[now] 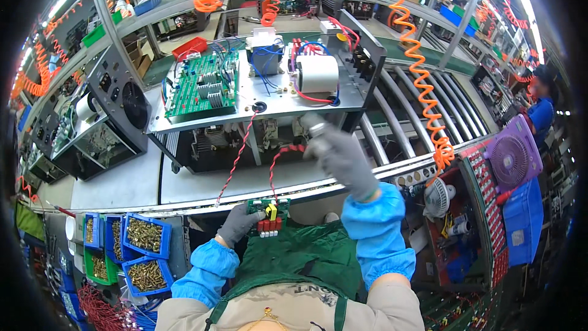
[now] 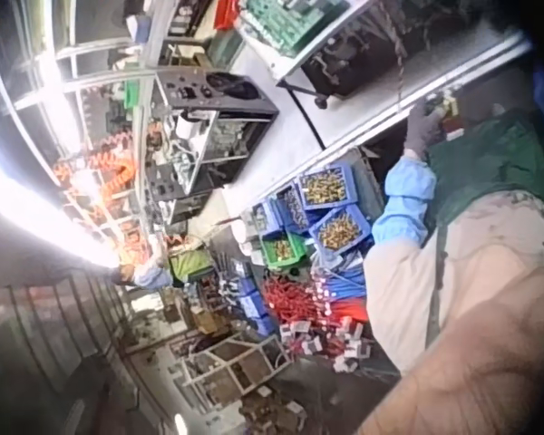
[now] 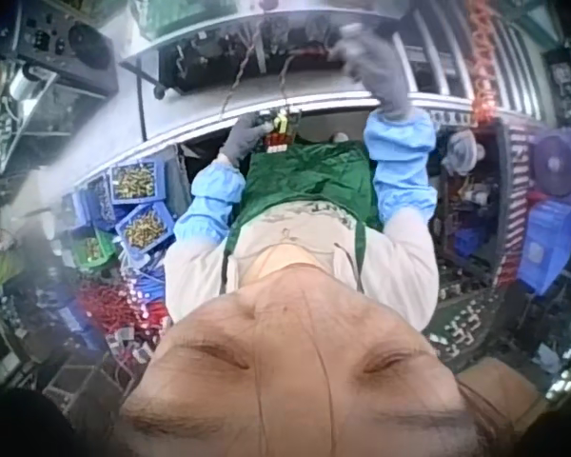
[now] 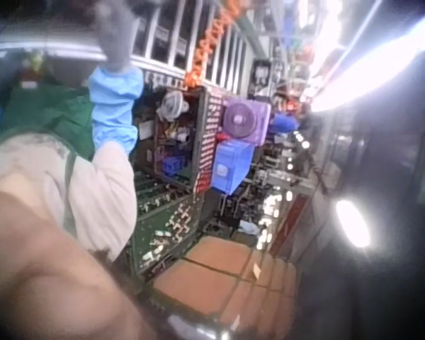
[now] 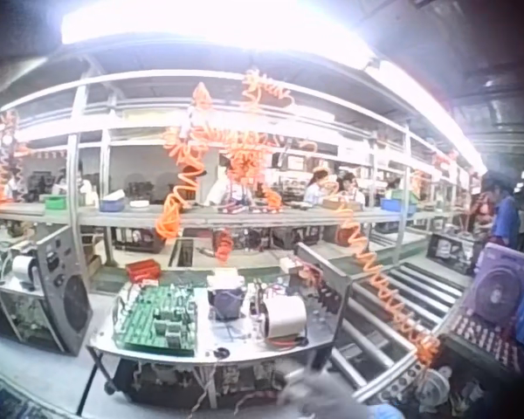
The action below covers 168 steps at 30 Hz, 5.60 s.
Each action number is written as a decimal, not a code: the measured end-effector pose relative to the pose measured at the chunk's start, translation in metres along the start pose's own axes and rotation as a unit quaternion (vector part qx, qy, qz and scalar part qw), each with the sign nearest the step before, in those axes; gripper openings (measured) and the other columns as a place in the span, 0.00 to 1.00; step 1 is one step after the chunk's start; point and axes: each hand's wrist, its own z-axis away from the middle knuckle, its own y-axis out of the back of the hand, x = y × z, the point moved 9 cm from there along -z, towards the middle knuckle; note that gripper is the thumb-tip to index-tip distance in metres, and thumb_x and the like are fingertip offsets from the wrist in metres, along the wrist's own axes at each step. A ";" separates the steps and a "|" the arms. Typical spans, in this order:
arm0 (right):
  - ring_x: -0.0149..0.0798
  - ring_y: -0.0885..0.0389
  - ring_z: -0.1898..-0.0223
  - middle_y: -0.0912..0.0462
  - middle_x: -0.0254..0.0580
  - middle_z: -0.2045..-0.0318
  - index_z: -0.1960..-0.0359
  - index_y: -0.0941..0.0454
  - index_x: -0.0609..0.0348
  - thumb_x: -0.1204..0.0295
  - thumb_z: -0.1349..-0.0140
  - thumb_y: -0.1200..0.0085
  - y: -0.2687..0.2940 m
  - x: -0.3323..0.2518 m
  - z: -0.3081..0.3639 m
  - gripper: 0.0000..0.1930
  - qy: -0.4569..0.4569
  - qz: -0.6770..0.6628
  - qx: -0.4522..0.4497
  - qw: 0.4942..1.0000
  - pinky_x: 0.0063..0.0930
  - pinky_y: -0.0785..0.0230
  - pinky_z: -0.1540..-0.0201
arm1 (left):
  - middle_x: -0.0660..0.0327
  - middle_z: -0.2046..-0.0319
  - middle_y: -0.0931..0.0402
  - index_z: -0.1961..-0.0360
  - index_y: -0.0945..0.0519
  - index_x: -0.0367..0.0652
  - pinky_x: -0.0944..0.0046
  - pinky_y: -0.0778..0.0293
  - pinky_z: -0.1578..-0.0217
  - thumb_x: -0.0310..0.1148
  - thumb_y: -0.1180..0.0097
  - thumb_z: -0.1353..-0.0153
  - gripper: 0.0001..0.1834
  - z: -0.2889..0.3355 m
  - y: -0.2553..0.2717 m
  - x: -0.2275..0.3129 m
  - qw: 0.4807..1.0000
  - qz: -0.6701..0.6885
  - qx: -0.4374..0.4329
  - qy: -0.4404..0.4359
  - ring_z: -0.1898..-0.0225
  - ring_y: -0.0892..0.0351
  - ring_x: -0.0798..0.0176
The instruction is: The person assembles an electronic device on a workbench, connecting wires to a circuit board and securing components with a power drill. They handle red and purple wires, a small white box, and a red switch, using pliers and a drill to complete the assembly.
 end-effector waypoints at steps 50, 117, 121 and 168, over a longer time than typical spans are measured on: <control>0.43 0.22 0.70 0.20 0.47 0.69 0.61 0.22 0.60 0.77 0.45 0.51 0.005 0.062 -0.019 0.10 0.146 0.252 0.216 0.932 0.33 0.30 0.65 | 0.62 0.66 0.20 0.59 0.22 0.37 0.70 0.26 0.67 0.29 0.41 0.44 0.12 -0.068 -0.011 0.043 0.989 0.104 0.072 -0.074 0.68 0.22 0.71; 0.28 0.25 0.70 0.20 0.39 0.66 0.59 0.24 0.65 0.74 0.44 0.45 -0.003 0.123 -0.048 0.12 0.004 -0.203 0.216 0.955 0.25 0.32 0.70 | 0.61 0.59 0.23 0.46 0.29 0.36 0.66 0.29 0.54 0.38 0.61 0.30 0.20 -0.090 -0.008 0.119 0.948 0.083 0.126 -0.280 0.59 0.25 0.66; 0.28 0.25 0.68 0.20 0.39 0.64 0.55 0.25 0.67 0.77 0.44 0.47 -0.004 0.159 -0.052 0.14 -0.147 -0.100 0.112 0.978 0.22 0.32 0.67 | 0.54 0.66 0.23 0.53 0.28 0.34 0.58 0.30 0.63 0.42 0.53 0.34 0.20 -0.071 -0.011 0.130 0.964 -0.073 0.206 -0.154 0.63 0.25 0.62; 0.55 0.22 0.68 0.22 0.49 0.74 0.67 0.25 0.60 0.61 0.45 0.44 0.024 0.067 0.017 0.14 0.160 0.341 0.108 0.920 0.43 0.30 0.65 | 0.57 0.72 0.22 0.61 0.24 0.38 0.62 0.28 0.68 0.38 0.43 0.44 0.15 -0.088 0.013 0.037 0.953 -0.181 0.211 -0.117 0.71 0.23 0.62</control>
